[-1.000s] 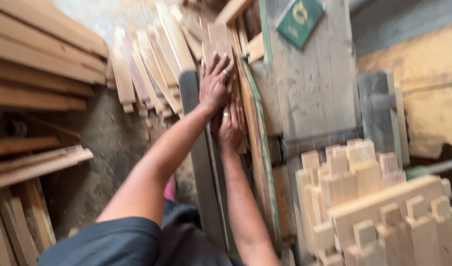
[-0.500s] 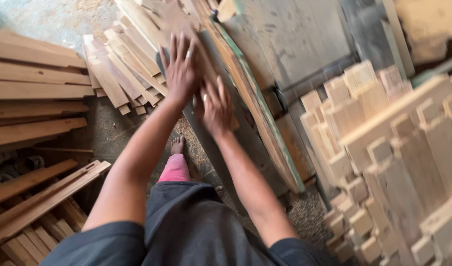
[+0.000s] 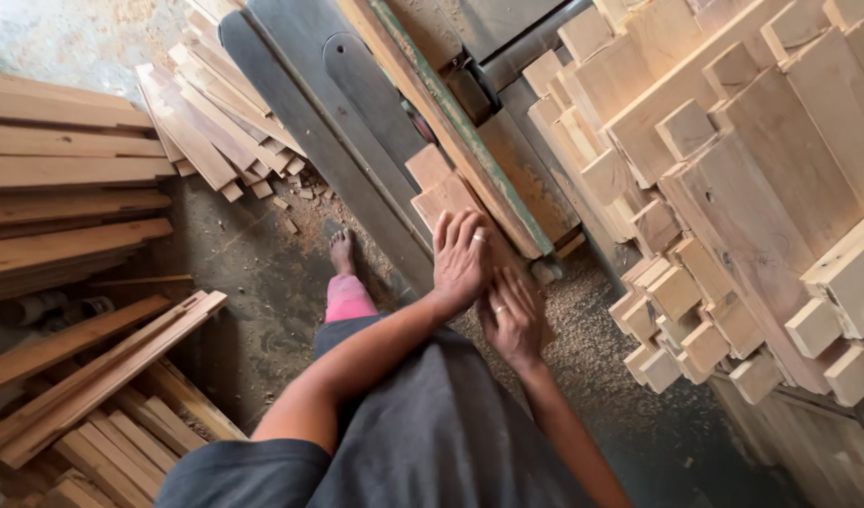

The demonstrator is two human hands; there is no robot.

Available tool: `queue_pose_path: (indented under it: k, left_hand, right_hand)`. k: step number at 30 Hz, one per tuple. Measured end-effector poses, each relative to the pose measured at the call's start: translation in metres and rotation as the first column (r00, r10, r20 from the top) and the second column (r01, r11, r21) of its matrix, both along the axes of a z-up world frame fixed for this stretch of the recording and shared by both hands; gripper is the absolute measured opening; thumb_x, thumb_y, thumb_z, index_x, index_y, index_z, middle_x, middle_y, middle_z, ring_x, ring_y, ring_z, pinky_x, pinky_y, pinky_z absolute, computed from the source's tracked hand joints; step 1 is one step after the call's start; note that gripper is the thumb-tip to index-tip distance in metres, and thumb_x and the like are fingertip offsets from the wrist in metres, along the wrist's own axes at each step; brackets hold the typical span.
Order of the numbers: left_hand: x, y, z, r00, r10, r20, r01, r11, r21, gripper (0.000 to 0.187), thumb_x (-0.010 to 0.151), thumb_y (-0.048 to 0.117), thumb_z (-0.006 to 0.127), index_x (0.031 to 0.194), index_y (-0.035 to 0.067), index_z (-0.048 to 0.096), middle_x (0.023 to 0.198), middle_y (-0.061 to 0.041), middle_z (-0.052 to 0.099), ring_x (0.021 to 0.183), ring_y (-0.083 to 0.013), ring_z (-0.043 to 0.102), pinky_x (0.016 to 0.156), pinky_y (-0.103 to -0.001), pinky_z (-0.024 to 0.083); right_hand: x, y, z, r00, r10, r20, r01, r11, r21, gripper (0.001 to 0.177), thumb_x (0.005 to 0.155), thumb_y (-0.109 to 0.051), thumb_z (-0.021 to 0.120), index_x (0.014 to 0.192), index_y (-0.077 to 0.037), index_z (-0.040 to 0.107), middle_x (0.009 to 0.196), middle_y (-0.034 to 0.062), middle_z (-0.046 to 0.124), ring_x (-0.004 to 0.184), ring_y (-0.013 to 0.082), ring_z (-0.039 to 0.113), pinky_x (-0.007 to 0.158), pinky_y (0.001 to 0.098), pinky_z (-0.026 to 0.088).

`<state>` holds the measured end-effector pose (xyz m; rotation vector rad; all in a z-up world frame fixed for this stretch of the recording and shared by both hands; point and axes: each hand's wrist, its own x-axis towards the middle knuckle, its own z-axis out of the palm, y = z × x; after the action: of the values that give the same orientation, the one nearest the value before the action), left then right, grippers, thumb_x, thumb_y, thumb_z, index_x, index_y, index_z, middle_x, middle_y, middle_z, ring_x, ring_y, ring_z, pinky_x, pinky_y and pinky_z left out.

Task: The person uses a table saw to cut and shape wooden boards, handling them one at a time and stacking them after each pass.

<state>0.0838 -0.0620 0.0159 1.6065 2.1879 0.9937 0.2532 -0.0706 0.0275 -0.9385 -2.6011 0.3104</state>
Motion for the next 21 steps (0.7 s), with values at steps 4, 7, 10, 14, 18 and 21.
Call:
queue_pose_path:
  k: [4,7,10,14,18,21]
  left_hand:
    - [-0.003,0.016,-0.002,0.995,0.1,0.021,-0.102,0.992,0.074,0.022,0.094,0.017,0.062,0.115,0.012,0.065,0.137,-0.009,0.057,0.143,-0.0251,0.043,0.127,-0.05,0.019]
    - [-0.022,0.022,-0.005,0.992,0.126,0.015,-0.127,0.984,0.124,0.015,0.098,0.017,0.064,0.112,0.013,0.066,0.133,-0.007,0.06,0.14,-0.0243,0.047,0.127,-0.05,0.021]
    - [-0.054,0.035,0.001,0.989,0.147,-0.016,-0.142,0.974,0.177,0.014,0.096,0.016,0.066,0.11,0.013,0.066,0.132,-0.006,0.061,0.137,-0.0238,0.05,0.125,-0.049,0.025]
    - [-0.099,0.05,0.018,0.984,0.178,0.014,-0.176,0.956,0.233,0.013,0.092,0.015,0.069,0.104,0.013,0.067,0.129,-0.003,0.063,0.135,-0.0228,0.053,0.122,-0.047,0.03]
    - [-0.139,0.063,0.024,0.984,0.178,0.02,-0.177,0.953,0.247,0.011,0.093,0.013,0.07,0.103,0.012,0.067,0.127,-0.003,0.064,0.134,-0.0226,0.054,0.122,-0.047,0.03]
    - [-0.178,0.08,0.018,0.983,0.181,-0.029,-0.171,0.965,0.2,0.014,0.089,0.013,0.071,0.102,0.011,0.067,0.125,-0.006,0.064,0.132,-0.0247,0.053,0.119,-0.049,0.029]
  right_hand:
    - [-0.017,0.016,-0.005,0.999,-0.012,-0.031,0.014,0.998,0.064,0.036,0.102,-0.033,0.063,0.119,-0.002,0.072,0.132,0.0161,0.068,0.132,0.0337,0.062,0.118,0.0473,0.045]
    - [-0.035,0.018,-0.002,0.998,-0.036,-0.061,0.038,0.999,0.028,0.036,0.102,-0.026,0.061,0.124,0.001,0.072,0.136,0.0204,0.067,0.131,0.0363,0.061,0.116,0.0453,0.045]
    - [-0.065,0.031,-0.001,0.998,-0.033,-0.061,0.034,0.999,0.016,0.037,0.103,-0.027,0.061,0.124,0.001,0.072,0.138,0.0185,0.067,0.134,0.0331,0.061,0.117,0.0454,0.044]
    - [-0.111,0.046,0.001,0.999,-0.029,-0.033,0.029,1.0,0.012,0.038,0.102,-0.027,0.062,0.128,0.0,0.071,0.141,0.0158,0.065,0.138,0.0316,0.058,0.119,0.0455,0.042]
    - [-0.152,0.062,0.005,0.999,-0.014,-0.04,0.013,1.0,-0.021,0.041,0.1,-0.027,0.063,0.131,-0.001,0.069,0.144,0.0152,0.062,0.14,0.0311,0.055,0.119,0.0455,0.041]
    - [-0.188,0.074,0.003,0.999,-0.023,-0.041,0.021,0.999,-0.034,0.041,0.098,-0.025,0.063,0.132,-0.001,0.069,0.145,0.0148,0.062,0.14,0.0306,0.055,0.119,0.0458,0.041]
